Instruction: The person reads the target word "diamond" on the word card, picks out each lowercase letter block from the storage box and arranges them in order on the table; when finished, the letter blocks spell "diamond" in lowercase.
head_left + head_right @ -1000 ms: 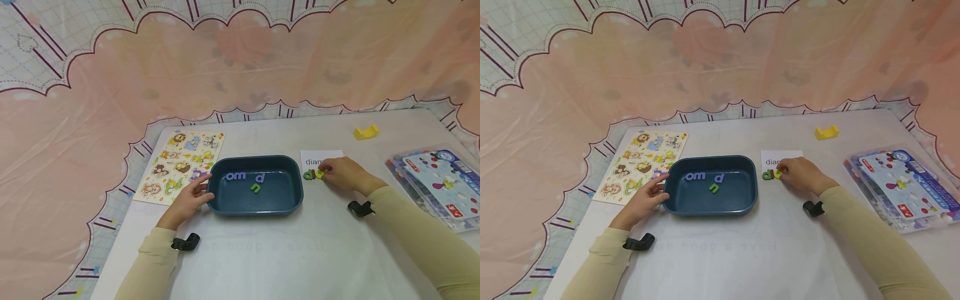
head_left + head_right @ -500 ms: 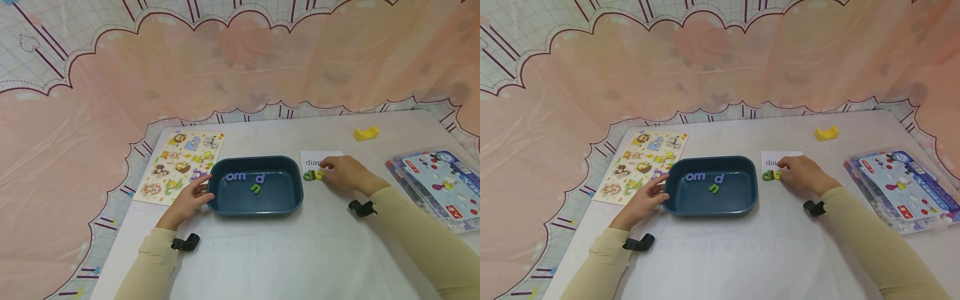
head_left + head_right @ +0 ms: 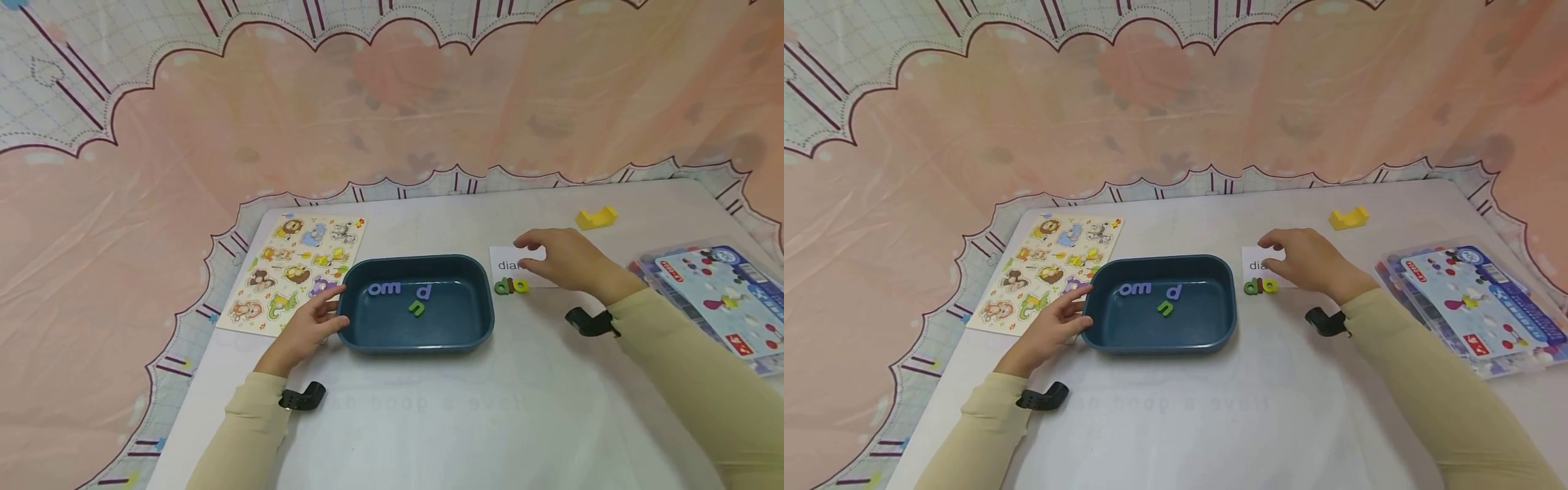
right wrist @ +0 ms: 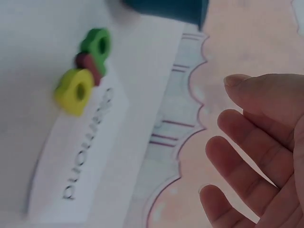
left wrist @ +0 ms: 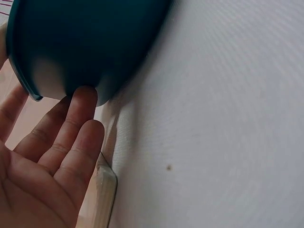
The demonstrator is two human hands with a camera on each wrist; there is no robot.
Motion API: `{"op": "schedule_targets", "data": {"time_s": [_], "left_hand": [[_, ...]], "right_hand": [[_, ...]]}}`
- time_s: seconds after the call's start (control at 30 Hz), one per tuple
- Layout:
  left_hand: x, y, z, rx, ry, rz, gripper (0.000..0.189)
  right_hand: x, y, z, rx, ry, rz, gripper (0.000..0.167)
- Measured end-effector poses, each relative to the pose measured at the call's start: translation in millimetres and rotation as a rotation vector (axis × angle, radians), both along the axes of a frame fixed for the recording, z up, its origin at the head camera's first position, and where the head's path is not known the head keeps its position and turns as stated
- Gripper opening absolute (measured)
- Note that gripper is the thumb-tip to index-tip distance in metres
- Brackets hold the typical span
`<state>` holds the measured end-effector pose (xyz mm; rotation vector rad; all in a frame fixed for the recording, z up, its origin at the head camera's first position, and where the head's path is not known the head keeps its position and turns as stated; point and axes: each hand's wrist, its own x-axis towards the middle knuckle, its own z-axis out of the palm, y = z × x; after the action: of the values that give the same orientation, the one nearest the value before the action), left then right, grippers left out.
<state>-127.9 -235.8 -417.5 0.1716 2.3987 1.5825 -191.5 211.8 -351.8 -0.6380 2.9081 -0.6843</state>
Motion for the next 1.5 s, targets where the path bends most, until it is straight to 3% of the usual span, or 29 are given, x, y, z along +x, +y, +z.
{"op": "schedule_targets", "data": {"time_s": [0.3, 1.03, 1.5], "left_hand": [[0.7, -2.3, -2.6, 0.004, -0.008, 0.004, 0.064], [-1.4, -2.7, -2.8, 0.015, 0.01, -0.012, 0.065], [-1.0, -2.9, -3.0, 0.017, 0.008, -0.013, 0.064]], "right_hand": [[0.8, -32.4, 9.9, -0.037, 0.024, 0.076, 0.038], [-3.7, -106.1, 0.5, -0.035, 0.086, 0.297, 0.042], [-7.5, -131.8, 1.3, 0.011, 0.069, 0.333, 0.041]]}}
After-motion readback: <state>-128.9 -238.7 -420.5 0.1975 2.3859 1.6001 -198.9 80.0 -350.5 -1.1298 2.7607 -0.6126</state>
